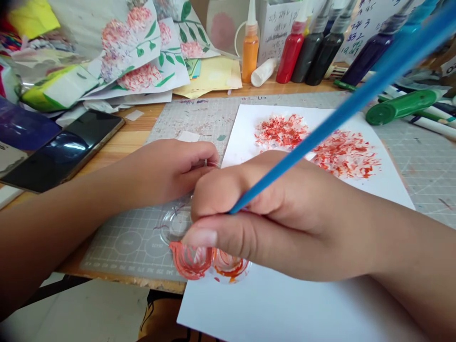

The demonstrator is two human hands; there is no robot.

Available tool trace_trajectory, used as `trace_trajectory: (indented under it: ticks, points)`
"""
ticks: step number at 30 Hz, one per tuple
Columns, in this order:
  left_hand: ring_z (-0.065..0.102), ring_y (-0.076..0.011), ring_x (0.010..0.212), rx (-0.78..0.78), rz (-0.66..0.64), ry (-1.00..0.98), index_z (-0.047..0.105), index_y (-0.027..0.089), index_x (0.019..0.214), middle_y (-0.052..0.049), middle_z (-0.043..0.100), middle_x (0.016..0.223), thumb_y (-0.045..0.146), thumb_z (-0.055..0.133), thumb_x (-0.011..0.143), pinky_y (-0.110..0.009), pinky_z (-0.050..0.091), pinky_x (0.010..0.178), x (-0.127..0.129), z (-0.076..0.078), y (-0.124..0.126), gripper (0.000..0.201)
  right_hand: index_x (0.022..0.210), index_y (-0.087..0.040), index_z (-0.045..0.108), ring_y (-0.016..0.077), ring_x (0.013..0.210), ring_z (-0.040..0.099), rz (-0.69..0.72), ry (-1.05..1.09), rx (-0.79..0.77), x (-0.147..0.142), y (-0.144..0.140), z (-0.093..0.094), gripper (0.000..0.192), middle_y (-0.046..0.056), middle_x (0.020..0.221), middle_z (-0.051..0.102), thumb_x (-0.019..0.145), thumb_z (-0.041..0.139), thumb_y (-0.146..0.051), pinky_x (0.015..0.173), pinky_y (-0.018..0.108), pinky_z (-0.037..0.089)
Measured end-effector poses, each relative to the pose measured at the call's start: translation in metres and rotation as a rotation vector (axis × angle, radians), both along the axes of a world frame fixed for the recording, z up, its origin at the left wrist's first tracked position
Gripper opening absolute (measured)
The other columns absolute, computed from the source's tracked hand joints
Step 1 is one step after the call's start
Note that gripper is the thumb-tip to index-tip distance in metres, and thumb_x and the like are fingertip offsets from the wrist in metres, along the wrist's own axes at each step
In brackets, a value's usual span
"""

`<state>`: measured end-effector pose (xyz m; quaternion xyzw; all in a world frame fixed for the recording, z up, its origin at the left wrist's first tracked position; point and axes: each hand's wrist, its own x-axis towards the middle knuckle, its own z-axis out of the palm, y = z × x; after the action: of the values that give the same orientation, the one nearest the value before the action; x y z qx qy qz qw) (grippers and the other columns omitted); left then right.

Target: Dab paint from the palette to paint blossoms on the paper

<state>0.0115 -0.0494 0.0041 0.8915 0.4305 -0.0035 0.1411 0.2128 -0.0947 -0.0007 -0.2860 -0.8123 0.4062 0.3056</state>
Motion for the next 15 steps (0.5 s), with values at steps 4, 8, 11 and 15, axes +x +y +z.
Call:
trace_trajectory:
  ticks: [4, 8, 11, 15]
  points:
    - [0.05, -0.0149, 0.066, -0.011, 0.002, 0.024, 0.057, 0.022, 0.083, 0.002, 0.064, 0.078, 0.035, 0.042, 0.092, -0.029, 0.027, 0.059, -0.0001, -0.0008, 0.0004, 0.021, 0.085, -0.021, 0.071, 0.0107, 0.087, 0.066, 0.056, -0.045, 0.017, -0.0065, -0.0056, -0.0005, 0.049, 0.005, 0.073, 0.063, 0.093, 0.043, -0.061, 0.068, 0.013, 0.056]
    - [0.052, -0.0149, 0.069, -0.008, -0.002, 0.001, 0.058, 0.023, 0.086, 0.002, 0.066, 0.081, 0.036, 0.042, 0.091, -0.028, 0.028, 0.059, -0.0017, -0.0006, 0.0001, 0.021, 0.088, -0.022, 0.071, 0.0125, 0.089, 0.066, -0.008, -0.069, 0.02, -0.0091, -0.0064, -0.0007, 0.05, 0.006, 0.069, 0.059, 0.093, 0.042, -0.062, 0.07, 0.015, 0.056]
    - [0.054, -0.0161, 0.069, -0.007, -0.002, -0.023, 0.059, 0.023, 0.088, 0.001, 0.067, 0.083, 0.037, 0.043, 0.09, -0.029, 0.029, 0.059, -0.0024, -0.001, 0.0006, 0.021, 0.088, -0.022, 0.071, 0.0124, 0.087, 0.066, -0.014, -0.068, 0.032, -0.0065, -0.0043, 0.0012, 0.05, 0.006, 0.068, 0.059, 0.093, 0.042, -0.062, 0.068, 0.015, 0.055]
    - [0.055, -0.0176, 0.067, -0.004, -0.004, -0.011, 0.06, 0.024, 0.088, 0.0, 0.067, 0.08, 0.038, 0.044, 0.089, -0.03, 0.029, 0.058, -0.0028, -0.0018, 0.0014, 0.021, 0.084, -0.022, 0.072, 0.0097, 0.078, 0.065, -0.018, -0.065, 0.036, -0.0015, -0.0015, 0.004, 0.048, 0.005, 0.068, 0.061, 0.092, 0.045, -0.06, 0.066, 0.012, 0.054]
